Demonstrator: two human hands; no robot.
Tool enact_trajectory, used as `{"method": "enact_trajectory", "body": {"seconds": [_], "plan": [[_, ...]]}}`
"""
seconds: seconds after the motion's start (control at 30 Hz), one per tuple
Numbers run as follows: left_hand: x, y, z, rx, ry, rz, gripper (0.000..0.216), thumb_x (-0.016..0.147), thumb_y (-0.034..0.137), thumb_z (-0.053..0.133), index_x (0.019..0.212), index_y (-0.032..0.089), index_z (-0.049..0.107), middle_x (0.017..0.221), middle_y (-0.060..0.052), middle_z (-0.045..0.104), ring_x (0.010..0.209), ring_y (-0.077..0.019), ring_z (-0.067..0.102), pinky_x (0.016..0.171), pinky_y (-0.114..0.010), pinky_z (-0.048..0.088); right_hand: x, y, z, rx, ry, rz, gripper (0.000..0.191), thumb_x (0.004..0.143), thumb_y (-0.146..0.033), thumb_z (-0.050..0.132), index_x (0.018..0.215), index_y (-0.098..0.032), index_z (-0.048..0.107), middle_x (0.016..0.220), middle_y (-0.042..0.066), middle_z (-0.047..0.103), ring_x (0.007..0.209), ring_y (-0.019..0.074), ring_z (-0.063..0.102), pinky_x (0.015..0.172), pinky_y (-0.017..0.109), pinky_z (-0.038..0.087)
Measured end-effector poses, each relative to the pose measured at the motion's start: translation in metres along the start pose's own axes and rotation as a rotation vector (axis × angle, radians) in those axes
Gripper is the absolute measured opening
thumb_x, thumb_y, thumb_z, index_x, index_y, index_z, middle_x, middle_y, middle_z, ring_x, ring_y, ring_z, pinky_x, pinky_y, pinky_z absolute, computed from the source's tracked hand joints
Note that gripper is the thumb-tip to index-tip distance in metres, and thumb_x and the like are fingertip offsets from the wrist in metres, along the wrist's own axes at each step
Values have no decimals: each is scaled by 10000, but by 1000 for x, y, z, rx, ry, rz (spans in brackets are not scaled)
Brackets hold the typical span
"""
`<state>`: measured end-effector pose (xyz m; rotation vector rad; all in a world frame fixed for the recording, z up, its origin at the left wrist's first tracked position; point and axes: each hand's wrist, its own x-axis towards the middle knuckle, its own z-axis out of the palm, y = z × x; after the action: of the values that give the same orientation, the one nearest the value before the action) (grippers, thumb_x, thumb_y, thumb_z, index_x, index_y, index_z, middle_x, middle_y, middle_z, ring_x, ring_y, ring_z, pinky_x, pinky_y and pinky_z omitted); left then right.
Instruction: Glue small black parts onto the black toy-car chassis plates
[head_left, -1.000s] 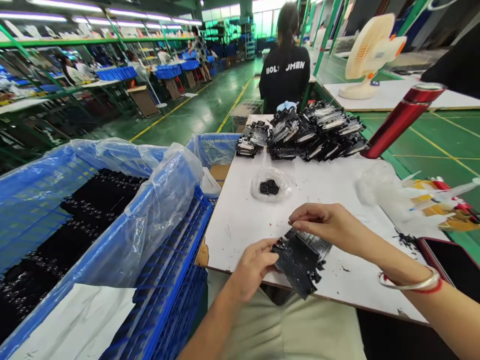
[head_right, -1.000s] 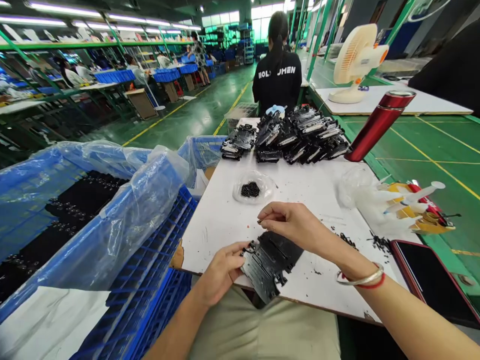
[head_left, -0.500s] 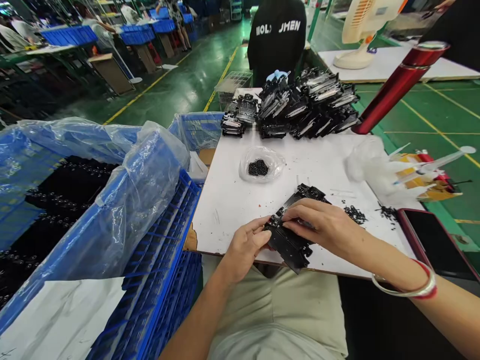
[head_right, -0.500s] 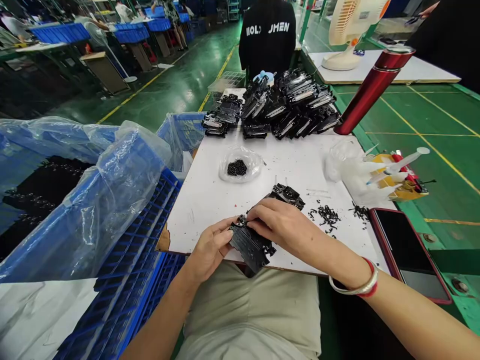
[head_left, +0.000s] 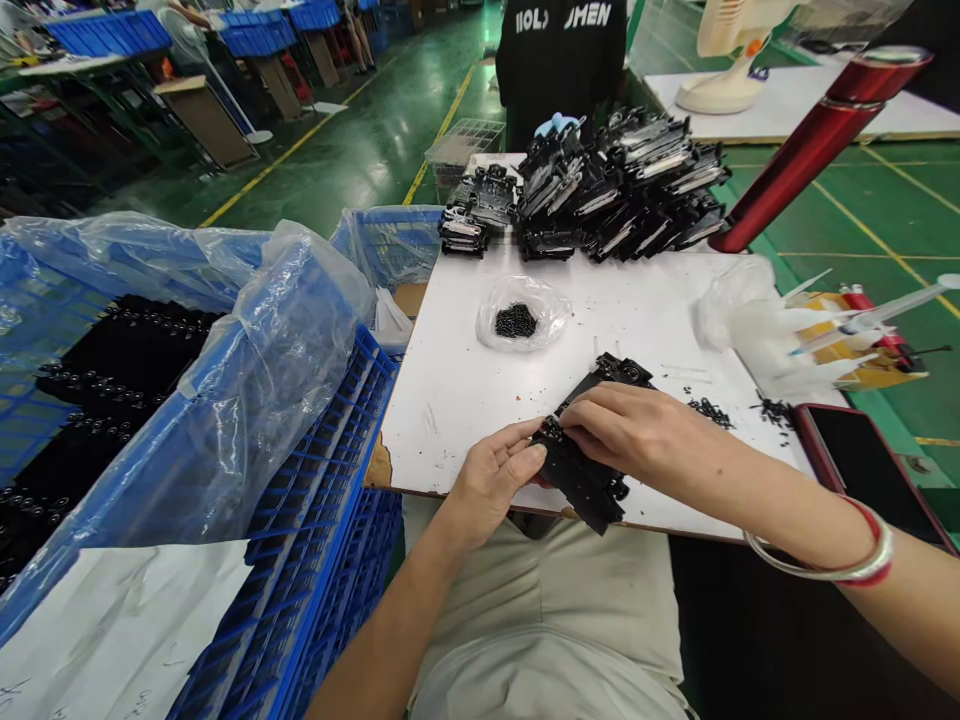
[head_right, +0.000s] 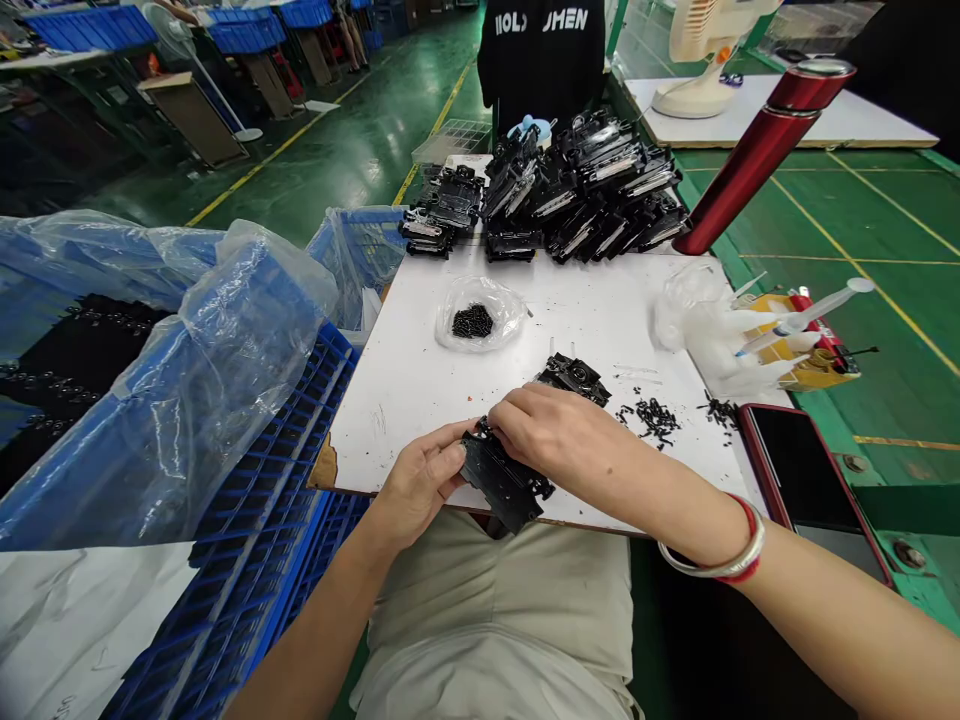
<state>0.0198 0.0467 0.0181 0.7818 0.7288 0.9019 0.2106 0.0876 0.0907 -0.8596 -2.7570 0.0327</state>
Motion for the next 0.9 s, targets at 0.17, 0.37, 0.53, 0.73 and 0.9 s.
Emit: {"method": "enact_trajectory", "body": {"seconds": [0.17, 0.37, 0.53, 0.73, 0.9], "plan": [[1, 0, 1, -31, -4, 21, 458, 834, 388, 667, 1218, 142, 636, 891, -39, 635, 800, -119, 545, 735, -236, 484, 1, 0, 3, -132, -32, -61, 207, 961, -128, 420, 816, -158, 564, 689, 31, 552, 621, 162, 527, 574, 289, 403], [1, 3, 1, -35, -21, 18, 460, 863, 378, 634, 1245, 123, 610, 888, -45, 623, 769, -110, 542, 716, -233, 483, 2, -6, 1, -254, 13, -105, 201, 958, -109, 417, 816, -148, 555, 697, 39, 531, 614, 169, 492, 569, 306, 393], [-1, 6, 1, -9, -25, 21, 440, 857, 403, 633, 1204, 132, 639, 861, -40, 620, 769, -119, 538, 721, -241, 482, 0, -5, 0, -216, 44, -148, 197, 951, -64, 401, 866, -151, 557, 733, 48, 565, 649, 174, 516, 586, 306, 422], [-1, 7, 2, 18, -17, 4, 455, 843, 427, 645, 1185, 128, 649, 850, -42, 622, 766, -122, 549, 740, -256, 491, -6, 3, 4, -138, 8, -142, 217, 978, -98, 350, 934, -152, 556, 793, 76, 617, 725, 183, 572, 645, 312, 494], [0, 7, 0, 31, -33, 9, 444, 850, 410, 648, 1198, 135, 643, 862, -41, 611, 787, -119, 560, 756, -252, 496, -10, 7, 7, -61, 61, -177, 154, 968, -100, 391, 1010, -126, 538, 864, 113, 638, 819, 205, 604, 701, 334, 531]]}}
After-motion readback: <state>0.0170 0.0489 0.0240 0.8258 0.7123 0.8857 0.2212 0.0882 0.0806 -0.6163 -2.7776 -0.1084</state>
